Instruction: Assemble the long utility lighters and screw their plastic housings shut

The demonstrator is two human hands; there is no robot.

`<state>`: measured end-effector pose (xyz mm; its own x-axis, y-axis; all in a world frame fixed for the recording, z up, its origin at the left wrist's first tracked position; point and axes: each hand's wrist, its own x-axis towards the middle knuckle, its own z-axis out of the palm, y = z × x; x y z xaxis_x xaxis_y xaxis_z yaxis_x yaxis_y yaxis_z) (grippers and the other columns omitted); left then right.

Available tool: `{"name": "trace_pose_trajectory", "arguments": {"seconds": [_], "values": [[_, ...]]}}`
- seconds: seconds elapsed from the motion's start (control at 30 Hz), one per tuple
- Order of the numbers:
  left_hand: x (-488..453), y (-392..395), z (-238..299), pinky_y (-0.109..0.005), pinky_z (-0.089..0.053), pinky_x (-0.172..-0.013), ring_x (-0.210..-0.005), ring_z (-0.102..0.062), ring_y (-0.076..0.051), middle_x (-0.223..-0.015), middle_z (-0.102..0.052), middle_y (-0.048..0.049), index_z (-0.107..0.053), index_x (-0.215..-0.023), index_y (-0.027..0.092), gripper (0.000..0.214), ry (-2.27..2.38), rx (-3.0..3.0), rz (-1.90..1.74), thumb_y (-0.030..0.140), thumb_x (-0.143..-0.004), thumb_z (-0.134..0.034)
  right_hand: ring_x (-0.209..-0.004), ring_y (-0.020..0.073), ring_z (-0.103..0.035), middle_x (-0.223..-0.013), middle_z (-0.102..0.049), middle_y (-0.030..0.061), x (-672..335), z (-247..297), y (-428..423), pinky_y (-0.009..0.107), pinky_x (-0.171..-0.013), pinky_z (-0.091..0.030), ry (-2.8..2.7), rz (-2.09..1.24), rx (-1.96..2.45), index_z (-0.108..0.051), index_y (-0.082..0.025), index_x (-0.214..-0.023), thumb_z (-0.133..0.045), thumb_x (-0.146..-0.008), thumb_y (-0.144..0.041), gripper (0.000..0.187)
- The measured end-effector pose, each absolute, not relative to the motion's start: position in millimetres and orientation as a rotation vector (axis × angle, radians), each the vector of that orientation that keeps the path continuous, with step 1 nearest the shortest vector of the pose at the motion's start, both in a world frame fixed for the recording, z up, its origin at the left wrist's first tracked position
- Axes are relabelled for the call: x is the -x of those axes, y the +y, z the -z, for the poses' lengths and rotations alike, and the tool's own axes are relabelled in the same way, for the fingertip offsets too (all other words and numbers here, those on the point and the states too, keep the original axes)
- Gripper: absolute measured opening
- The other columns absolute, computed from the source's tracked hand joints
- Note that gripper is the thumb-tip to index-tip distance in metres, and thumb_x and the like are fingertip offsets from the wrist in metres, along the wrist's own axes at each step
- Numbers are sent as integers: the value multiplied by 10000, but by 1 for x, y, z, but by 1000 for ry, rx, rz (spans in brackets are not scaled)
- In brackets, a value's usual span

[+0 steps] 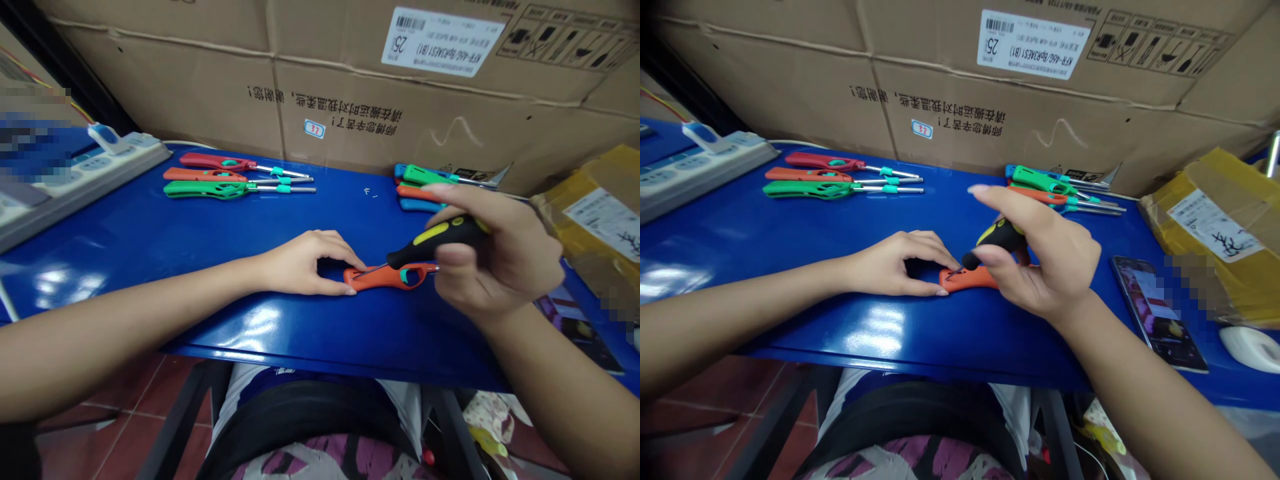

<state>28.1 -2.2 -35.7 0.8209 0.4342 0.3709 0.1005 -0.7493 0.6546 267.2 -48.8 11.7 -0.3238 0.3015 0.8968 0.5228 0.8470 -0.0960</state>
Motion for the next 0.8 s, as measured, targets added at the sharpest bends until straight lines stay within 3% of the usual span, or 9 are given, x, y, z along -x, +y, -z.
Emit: {"name": "trace_pose_trajectory", "arguments": {"seconds": [0.07, 0.13, 0.23, 0.3, 0.4, 0.47, 0.53, 0.67, 0.8], "values": [[-28, -2, 35, -354, -500, -996, -1072, -680, -217, -1126, -781, -68, -758, -1155, 200, 332, 399, -2357, -678, 292, -840, -809, -970, 236, -749, -1292, -707, 35, -267, -12, -50, 406, -818, -632, -1971, 72, 636, -519, -301, -1499, -461, -1009, -291, 493], [-28, -2, 35, -353, -501, -993, -1065, -680, -214, -1119, -781, -69, -758, -1148, 194, 325, 393, -2360, -682, 292, -842, -807, -991, 236, -743, -1269, -715, 34, -265, -13, -52, 425, -843, -629, -2009, -66, 654, -480, -310, -1524, -440, -1009, -259, 519], [-28, -2, 36, -353, -497, -998, -1069, -682, -211, -1123, -783, -62, -755, -1155, 196, 331, 377, -2371, -697, 298, -844, -807, -854, 239, -755, -1114, -773, 28, -266, -15, -53, 385, -767, -631, -1961, 162, 676, -653, -323, -1353, -722, -880, -289, 479], [-28, -2, 36, -356, -496, -1001, -1075, -682, -215, -1131, -782, -60, -754, -1160, 204, 334, 380, -2371, -693, 303, -845, -806, -808, 250, -762, -1033, -786, 19, -267, -15, -53, 382, -737, -634, -1925, 272, 734, -690, -334, -1299, -792, -829, -338, 482], [-28, -2, 36, -355, -503, -993, -1069, -682, -219, -1125, -781, -67, -758, -1147, 200, 322, 388, -2362, -681, 304, -846, -803, -955, 282, -765, -1109, -767, 24, -267, -15, -51, 464, -854, -636, -1968, 81, 720, -551, -339, -1473, -559, -980, -367, 494], [-28, -2, 36, -355, -505, -991, -1067, -683, -220, -1117, -782, -71, -760, -1136, 196, 315, 389, -2358, -686, 305, -845, -804, -1008, 285, -753, -1265, -721, 35, -266, -14, -50, 526, -942, -612, -1999, -49, 623, -484, -327, -1527, -499, -988, -304, 539], [-28, -2, 36, -355, -504, -991, -1063, -685, -220, -1109, -783, -71, -760, -1132, 196, 312, 385, -2356, -697, 306, -843, -805, -904, 267, -760, -1333, -696, 34, -265, -13, -51, 514, -902, -634, -1971, -8, 596, -540, -337, -1483, -632, -918, -301, 573], [-28, -2, 36, -338, -496, -990, -1061, -683, -209, -1107, -784, -67, -759, -1130, 195, 304, 377, -2363, -698, 298, -847, -803, -843, 296, -761, -1094, -792, 4, -266, -10, -55, 457, -718, -651, -1871, 262, 767, -651, -418, -1352, -874, -745, -364, 649], [-28, -2, 36, -335, -494, -988, -1064, -677, -209, -1111, -781, -66, -756, -1134, 186, 312, 379, -2367, -694, 297, -846, -805, -967, 287, -758, -1301, -713, 49, -261, -10, -53, 458, -753, -646, -1910, 82, 606, -569, -331, -1464, -539, -992, -340, 473]]}}
